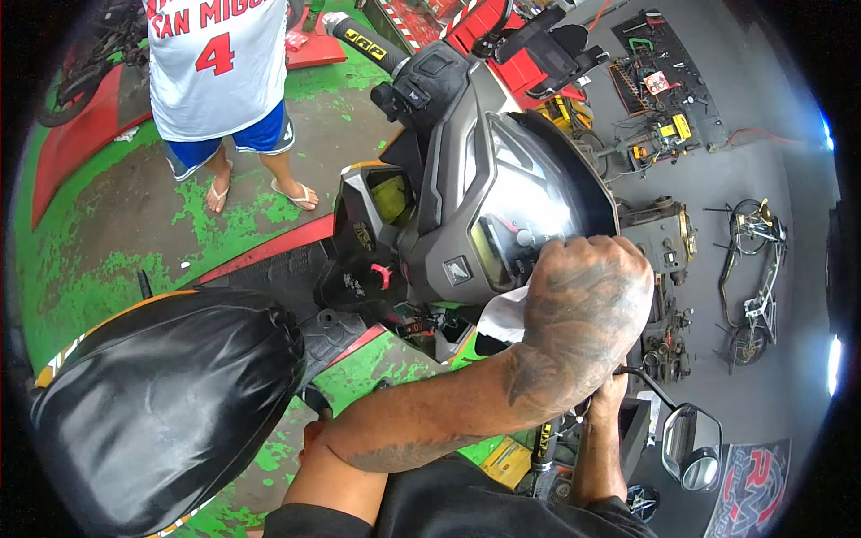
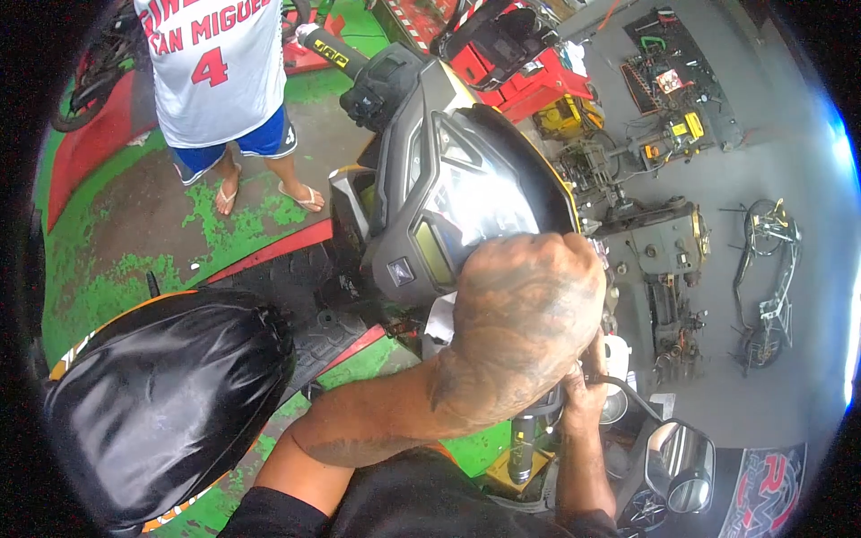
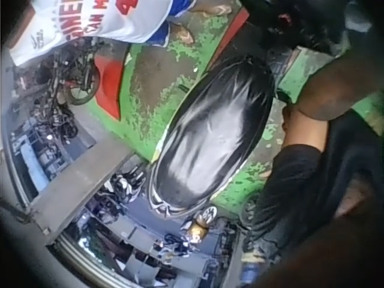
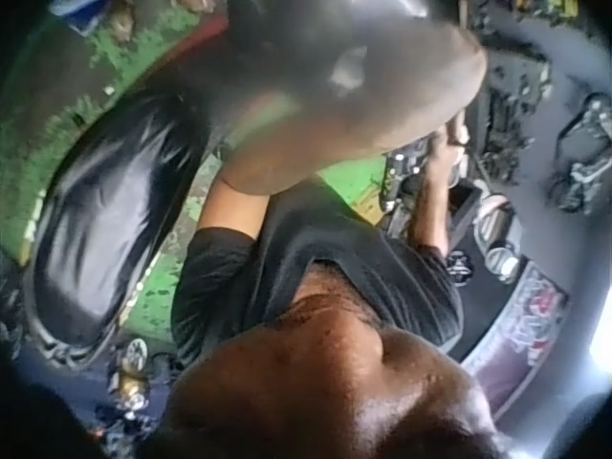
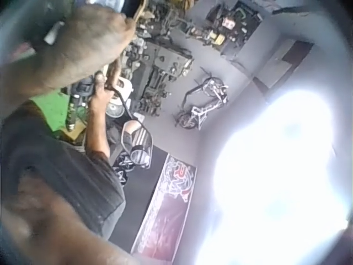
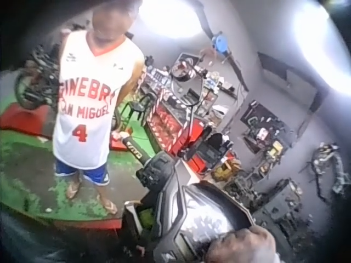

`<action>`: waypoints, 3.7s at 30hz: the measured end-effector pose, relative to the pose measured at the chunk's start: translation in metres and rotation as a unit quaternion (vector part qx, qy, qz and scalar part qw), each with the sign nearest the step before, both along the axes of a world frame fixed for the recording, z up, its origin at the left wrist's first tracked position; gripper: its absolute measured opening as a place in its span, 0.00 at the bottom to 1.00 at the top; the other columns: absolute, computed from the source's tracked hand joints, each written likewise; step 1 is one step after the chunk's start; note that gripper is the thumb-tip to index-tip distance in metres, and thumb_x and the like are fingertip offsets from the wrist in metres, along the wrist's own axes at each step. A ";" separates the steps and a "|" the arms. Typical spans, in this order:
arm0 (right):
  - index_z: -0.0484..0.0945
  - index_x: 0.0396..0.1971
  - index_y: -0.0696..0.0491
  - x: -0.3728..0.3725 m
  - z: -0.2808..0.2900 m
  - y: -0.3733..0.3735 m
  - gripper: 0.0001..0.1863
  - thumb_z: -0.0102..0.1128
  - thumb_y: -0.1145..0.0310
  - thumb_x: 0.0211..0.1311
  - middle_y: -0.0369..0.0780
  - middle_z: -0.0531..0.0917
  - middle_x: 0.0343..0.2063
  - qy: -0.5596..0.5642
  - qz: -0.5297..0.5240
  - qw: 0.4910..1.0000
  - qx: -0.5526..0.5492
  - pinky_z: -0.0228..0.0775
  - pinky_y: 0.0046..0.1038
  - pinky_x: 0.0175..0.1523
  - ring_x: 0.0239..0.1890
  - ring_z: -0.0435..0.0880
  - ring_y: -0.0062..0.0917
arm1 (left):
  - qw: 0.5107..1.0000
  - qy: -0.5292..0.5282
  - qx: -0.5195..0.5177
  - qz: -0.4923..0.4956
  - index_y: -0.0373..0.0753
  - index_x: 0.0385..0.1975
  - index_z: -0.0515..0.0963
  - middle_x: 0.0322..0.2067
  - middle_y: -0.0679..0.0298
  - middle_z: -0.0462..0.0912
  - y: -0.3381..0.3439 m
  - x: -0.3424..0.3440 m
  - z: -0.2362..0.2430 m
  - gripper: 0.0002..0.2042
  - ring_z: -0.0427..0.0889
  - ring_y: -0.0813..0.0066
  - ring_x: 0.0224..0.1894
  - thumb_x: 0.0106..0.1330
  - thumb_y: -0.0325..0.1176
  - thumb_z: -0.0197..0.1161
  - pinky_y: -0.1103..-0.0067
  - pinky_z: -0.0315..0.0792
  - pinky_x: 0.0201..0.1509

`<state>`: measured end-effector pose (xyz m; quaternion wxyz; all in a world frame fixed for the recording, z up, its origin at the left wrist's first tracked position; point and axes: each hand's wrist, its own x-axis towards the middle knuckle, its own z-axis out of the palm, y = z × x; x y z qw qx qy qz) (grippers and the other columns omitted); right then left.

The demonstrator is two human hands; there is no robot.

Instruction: Disassembling and adjusting motorcycle body panels and handlebar components using manual tools.

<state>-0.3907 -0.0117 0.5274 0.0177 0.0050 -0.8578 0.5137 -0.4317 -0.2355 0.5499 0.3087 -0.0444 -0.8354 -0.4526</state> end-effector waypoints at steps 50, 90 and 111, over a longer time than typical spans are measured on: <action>0.62 0.69 0.55 -0.059 -0.012 0.086 0.39 0.55 0.45 0.66 0.49 0.58 0.72 0.118 0.339 0.933 -0.037 0.45 0.43 0.75 0.75 0.55 0.40 | 0.979 -0.026 -0.202 0.020 0.37 0.52 0.79 0.47 0.55 0.77 0.054 0.073 0.003 0.30 0.84 0.60 0.43 0.50 0.45 0.76 0.69 0.78 0.43; 0.53 0.73 0.55 -0.142 0.002 0.068 0.56 0.70 0.63 0.38 0.47 0.54 0.74 0.325 0.535 0.728 0.281 0.57 0.40 0.74 0.73 0.59 0.40 | 0.992 -0.033 -0.117 -0.013 0.38 0.39 0.82 0.32 0.62 0.75 0.040 0.055 -0.015 0.27 0.79 0.67 0.35 0.37 0.42 0.83 0.73 0.76 0.38; 0.75 0.54 0.54 -0.176 -0.041 -0.016 0.26 0.50 0.47 0.72 0.41 0.84 0.41 -0.247 0.209 0.916 -0.238 0.79 0.29 0.44 0.37 0.84 0.25 | 0.928 -0.115 0.349 0.058 0.35 0.62 0.70 0.46 0.63 0.77 -0.039 0.086 -0.114 0.28 0.79 0.76 0.46 0.62 0.30 0.70 0.79 0.75 0.51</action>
